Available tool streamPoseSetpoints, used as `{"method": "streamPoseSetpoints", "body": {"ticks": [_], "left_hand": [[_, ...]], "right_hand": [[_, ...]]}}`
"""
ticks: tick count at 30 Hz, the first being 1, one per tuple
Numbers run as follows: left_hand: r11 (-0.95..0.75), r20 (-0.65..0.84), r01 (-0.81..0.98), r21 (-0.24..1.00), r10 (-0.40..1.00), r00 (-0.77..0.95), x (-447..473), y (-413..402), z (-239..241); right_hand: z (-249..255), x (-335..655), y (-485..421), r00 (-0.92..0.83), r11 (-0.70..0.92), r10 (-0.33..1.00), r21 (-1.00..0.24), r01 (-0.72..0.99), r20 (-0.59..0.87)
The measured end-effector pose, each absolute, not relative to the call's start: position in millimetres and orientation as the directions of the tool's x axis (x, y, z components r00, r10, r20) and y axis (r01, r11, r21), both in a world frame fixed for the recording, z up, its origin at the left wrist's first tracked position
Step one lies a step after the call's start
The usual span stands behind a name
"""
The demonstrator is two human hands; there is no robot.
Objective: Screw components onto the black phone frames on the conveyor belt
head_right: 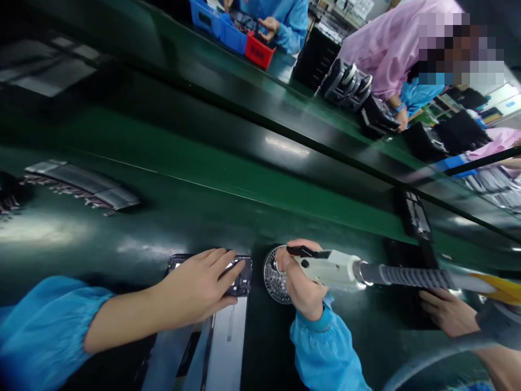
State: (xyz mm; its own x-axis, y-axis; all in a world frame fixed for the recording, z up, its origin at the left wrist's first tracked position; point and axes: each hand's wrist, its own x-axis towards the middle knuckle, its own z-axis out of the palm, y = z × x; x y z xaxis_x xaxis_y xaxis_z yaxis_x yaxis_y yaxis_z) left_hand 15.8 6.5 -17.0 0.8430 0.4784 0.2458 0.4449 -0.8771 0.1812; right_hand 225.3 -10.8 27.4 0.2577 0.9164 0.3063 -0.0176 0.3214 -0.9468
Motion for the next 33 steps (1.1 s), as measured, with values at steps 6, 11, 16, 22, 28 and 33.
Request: {"method": "streamPoseSetpoints", "body": {"ticks": [6,11,16,22,28,33], "left_hand": [[-0.874,0.245,0.450,0.181,0.483,0.841,16.3,0.9,-14.8],[-0.871,0.253,0.464,0.163,0.491,0.834,18.8,-9.3,-15.9],[-0.867,0.297,0.462,0.189,0.499,0.814,20.9,-14.2,-19.9],[-0.874,0.349,0.455,0.170,0.485,0.802,19.8,-13.5,-23.0],[-0.875,0.289,0.442,0.200,0.483,0.826,18.3,-11.4,-19.5],[-0.854,0.275,0.429,0.294,0.505,0.818,18.0,-5.8,-16.7]], "right_hand": [[22.8,224.3,-7.5,0.269,0.326,0.910,-0.945,0.003,0.315],[23.0,225.5,-7.4,0.275,0.325,0.909,-0.946,0.006,0.314],[20.4,224.3,-8.7,0.266,0.313,0.915,-0.950,0.011,0.304],[33.5,226.4,-14.0,0.267,0.346,0.895,-0.934,0.092,0.358],[73.7,219.3,-25.4,0.183,0.366,0.909,-0.927,0.084,0.375],[60.0,209.6,-22.0,0.217,0.370,0.895,-0.920,0.133,0.391]]}}
